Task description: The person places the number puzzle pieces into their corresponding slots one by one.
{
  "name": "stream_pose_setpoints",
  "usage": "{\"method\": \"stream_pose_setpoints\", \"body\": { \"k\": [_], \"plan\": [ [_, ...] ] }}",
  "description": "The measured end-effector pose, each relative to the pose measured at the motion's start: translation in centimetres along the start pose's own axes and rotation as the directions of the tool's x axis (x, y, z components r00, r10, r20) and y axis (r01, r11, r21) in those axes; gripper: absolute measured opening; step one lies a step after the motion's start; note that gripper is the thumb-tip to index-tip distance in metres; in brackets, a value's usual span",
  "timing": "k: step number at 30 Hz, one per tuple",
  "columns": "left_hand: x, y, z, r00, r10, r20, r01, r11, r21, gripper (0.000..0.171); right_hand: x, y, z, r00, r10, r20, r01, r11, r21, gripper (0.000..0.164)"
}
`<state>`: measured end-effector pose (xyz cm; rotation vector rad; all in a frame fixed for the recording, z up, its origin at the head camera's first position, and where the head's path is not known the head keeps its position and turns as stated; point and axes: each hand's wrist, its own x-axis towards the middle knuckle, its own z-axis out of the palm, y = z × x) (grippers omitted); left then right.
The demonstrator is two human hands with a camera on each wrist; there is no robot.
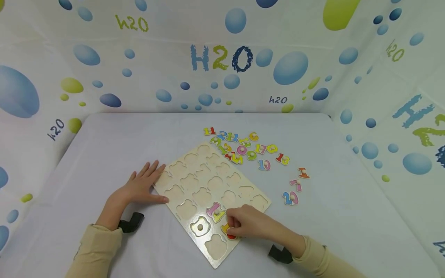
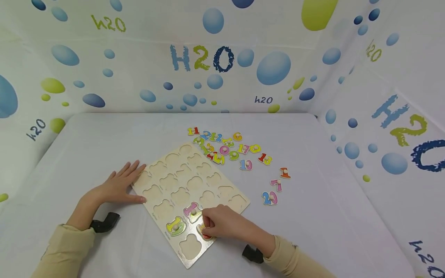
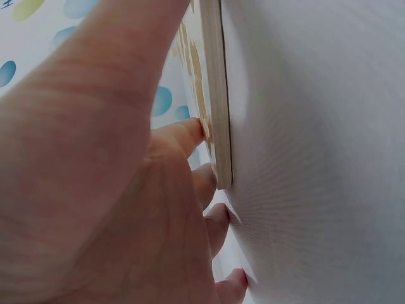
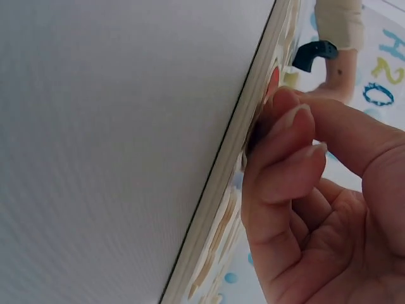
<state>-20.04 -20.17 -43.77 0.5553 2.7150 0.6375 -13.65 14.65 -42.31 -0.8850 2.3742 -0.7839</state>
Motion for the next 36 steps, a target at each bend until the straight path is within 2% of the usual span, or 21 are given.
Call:
{"method": "stream_pose_setpoints", "body": {
  "k": [9, 12, 16, 19, 21, 25, 28, 32, 36],
  "plan": [
    [0.0, 0.1, -0.2, 1.000, -0.004, 0.004, 0.004, 1.000, 0.003, 0.110, -0.1, 0.0, -0.3, 0.999, -0.008, 0.039, 0.008, 1.000, -0.003, 0.024],
    [-0.1, 0.2, -0.3, 1.000, -0.004, 0.005, 0.004, 1.000, 0.003, 0.111, -0.5, 0.2, -0.5, 0.998, -0.027, 0.055, 0.025, 0.999, 0.043, 0.017],
    [-0.1, 0.4, -0.4, 1.000, -0.003, 0.006, 0.003, 1.000, -0.001, 0.111, -1.7, 1.3, -2.0, 0.997, -0.046, 0.060, 0.036, 0.985, 0.168, 0.003],
    [-0.3, 0.5, -0.4, 1.000, -0.009, 0.004, 0.009, 1.000, 0.001, 0.111, -3.3, 2.8, -4.1, 1.000, -0.018, -0.002, 0.018, 0.971, 0.240, 0.007],
    [-0.4, 0.5, -0.5, 1.000, -0.015, 0.002, 0.015, 1.000, 0.001, 0.111, -4.7, 4.2, -5.8, 0.997, 0.029, -0.068, -0.011, 0.969, 0.248, 0.010],
    [-0.5, 0.5, -0.6, 1.000, -0.016, 0.000, 0.016, 1.000, -0.001, 0.112, -7.5, 7.0, -8.6, 0.967, 0.164, -0.193, -0.126, 0.972, 0.199, 0.010],
    [-0.6, 0.5, -0.7, 1.000, -0.014, 0.002, 0.014, 1.000, 0.004, 0.111, -9.0, 8.6, -10.0, 0.953, 0.209, -0.221, -0.183, 0.974, 0.131, 0.007],
    [-0.6, 0.3, -0.7, 1.000, -0.011, 0.006, 0.011, 1.000, 0.002, 0.112, -9.8, 10.2, -10.7, 0.970, 0.198, -0.145, -0.188, 0.979, 0.075, 0.006],
    [-0.5, 0.3, -0.5, 1.000, -0.002, 0.005, 0.002, 1.000, -0.009, 0.111, -9.6, 11.7, -10.8, 0.979, 0.202, -0.036, -0.197, 0.975, 0.103, 0.005]
  ]
}}
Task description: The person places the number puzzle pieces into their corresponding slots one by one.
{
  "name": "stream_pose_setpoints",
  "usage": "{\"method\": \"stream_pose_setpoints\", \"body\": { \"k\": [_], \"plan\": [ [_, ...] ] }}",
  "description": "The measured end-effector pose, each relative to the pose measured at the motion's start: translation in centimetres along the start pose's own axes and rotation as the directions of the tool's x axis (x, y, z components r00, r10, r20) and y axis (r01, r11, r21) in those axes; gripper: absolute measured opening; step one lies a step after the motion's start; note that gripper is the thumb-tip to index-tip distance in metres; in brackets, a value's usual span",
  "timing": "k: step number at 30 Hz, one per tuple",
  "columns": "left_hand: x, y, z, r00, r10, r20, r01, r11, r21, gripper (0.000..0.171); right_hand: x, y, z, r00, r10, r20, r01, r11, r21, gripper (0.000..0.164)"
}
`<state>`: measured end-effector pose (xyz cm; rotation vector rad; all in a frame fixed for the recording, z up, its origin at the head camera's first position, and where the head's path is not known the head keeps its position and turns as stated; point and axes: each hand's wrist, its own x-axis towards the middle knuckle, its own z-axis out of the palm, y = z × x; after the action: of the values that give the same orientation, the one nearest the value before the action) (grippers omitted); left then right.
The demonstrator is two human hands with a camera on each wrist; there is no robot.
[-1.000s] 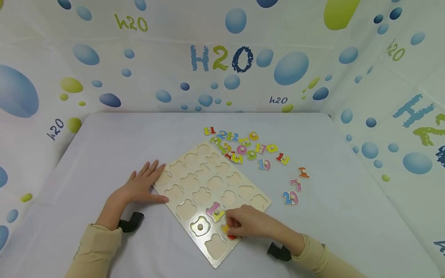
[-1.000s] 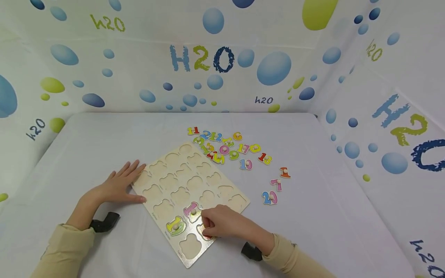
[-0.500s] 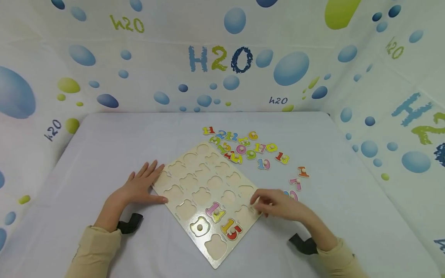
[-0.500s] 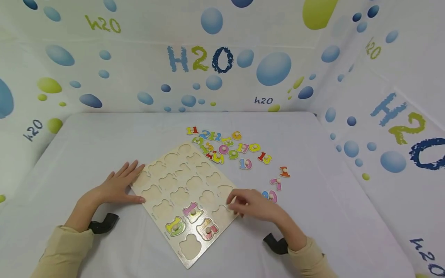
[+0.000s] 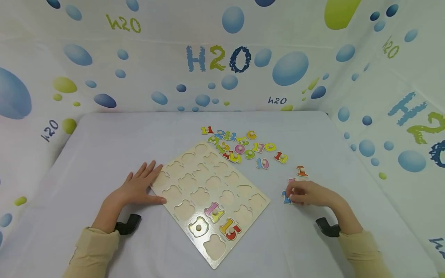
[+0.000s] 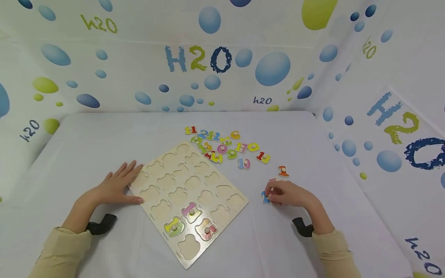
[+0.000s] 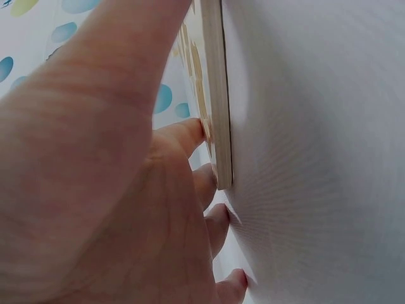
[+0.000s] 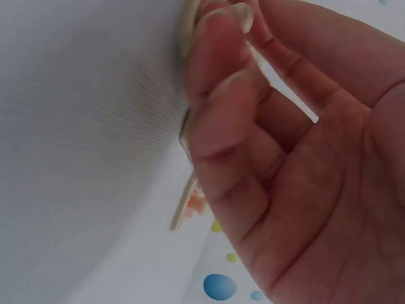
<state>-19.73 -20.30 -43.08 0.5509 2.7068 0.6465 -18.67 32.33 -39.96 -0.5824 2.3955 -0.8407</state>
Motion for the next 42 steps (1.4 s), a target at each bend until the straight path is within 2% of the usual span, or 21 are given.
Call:
{"method": "stream_pose_setpoints", "body": {
  "k": [2, 7, 11, 13, 18, 22, 28, 35, 42],
  "plan": [
    [0.0, 0.1, 0.0, 1.000, 0.003, -0.003, -0.003, 1.000, -0.004, 0.110, 0.4, 0.4, 0.0, 0.999, -0.002, 0.039, 0.001, 1.000, 0.022, 0.005],
    [-0.1, 0.2, 0.0, 1.000, -0.001, -0.006, 0.001, 1.000, -0.005, 0.110, 1.6, 0.7, 0.3, 0.991, -0.069, 0.114, 0.058, 0.993, 0.098, 0.007],
    [-0.2, 0.2, 0.1, 1.000, -0.002, -0.002, 0.002, 1.000, -0.005, 0.110, 2.6, 0.7, 0.9, 0.985, -0.080, 0.151, 0.051, 0.982, 0.184, 0.007],
    [-0.1, 0.3, 0.2, 1.000, -0.001, -0.001, 0.001, 1.000, -0.004, 0.110, 2.9, 0.7, 1.2, 0.988, -0.076, 0.136, 0.047, 0.978, 0.204, 0.005],
    [-0.1, 0.4, 0.2, 1.000, -0.006, -0.004, 0.006, 1.000, -0.006, 0.110, 3.6, 0.2, 1.6, 0.997, -0.072, 0.037, 0.060, 0.961, 0.271, 0.007],
    [-0.2, 0.4, 0.2, 1.000, -0.010, -0.003, 0.010, 1.000, -0.005, 0.110, 4.3, -1.6, 2.6, 0.996, -0.090, -0.020, 0.092, 0.944, 0.316, 0.011],
    [-0.2, 0.3, 0.2, 1.000, -0.013, -0.002, 0.013, 1.000, 0.002, 0.111, 5.6, -6.0, 6.4, 0.976, -0.217, -0.017, 0.210, 0.916, 0.343, 0.010],
    [0.0, 0.2, 0.1, 1.000, -0.013, -0.003, 0.013, 1.000, 0.009, 0.111, 7.3, -10.0, 10.3, 0.956, -0.283, 0.073, 0.245, 0.911, 0.332, 0.011],
    [-0.1, 0.4, -0.1, 1.000, -0.015, 0.004, 0.015, 1.000, 0.002, 0.111, 8.1, -12.3, 12.6, 0.911, -0.347, 0.223, 0.250, 0.894, 0.373, 0.010]
  ]
}}
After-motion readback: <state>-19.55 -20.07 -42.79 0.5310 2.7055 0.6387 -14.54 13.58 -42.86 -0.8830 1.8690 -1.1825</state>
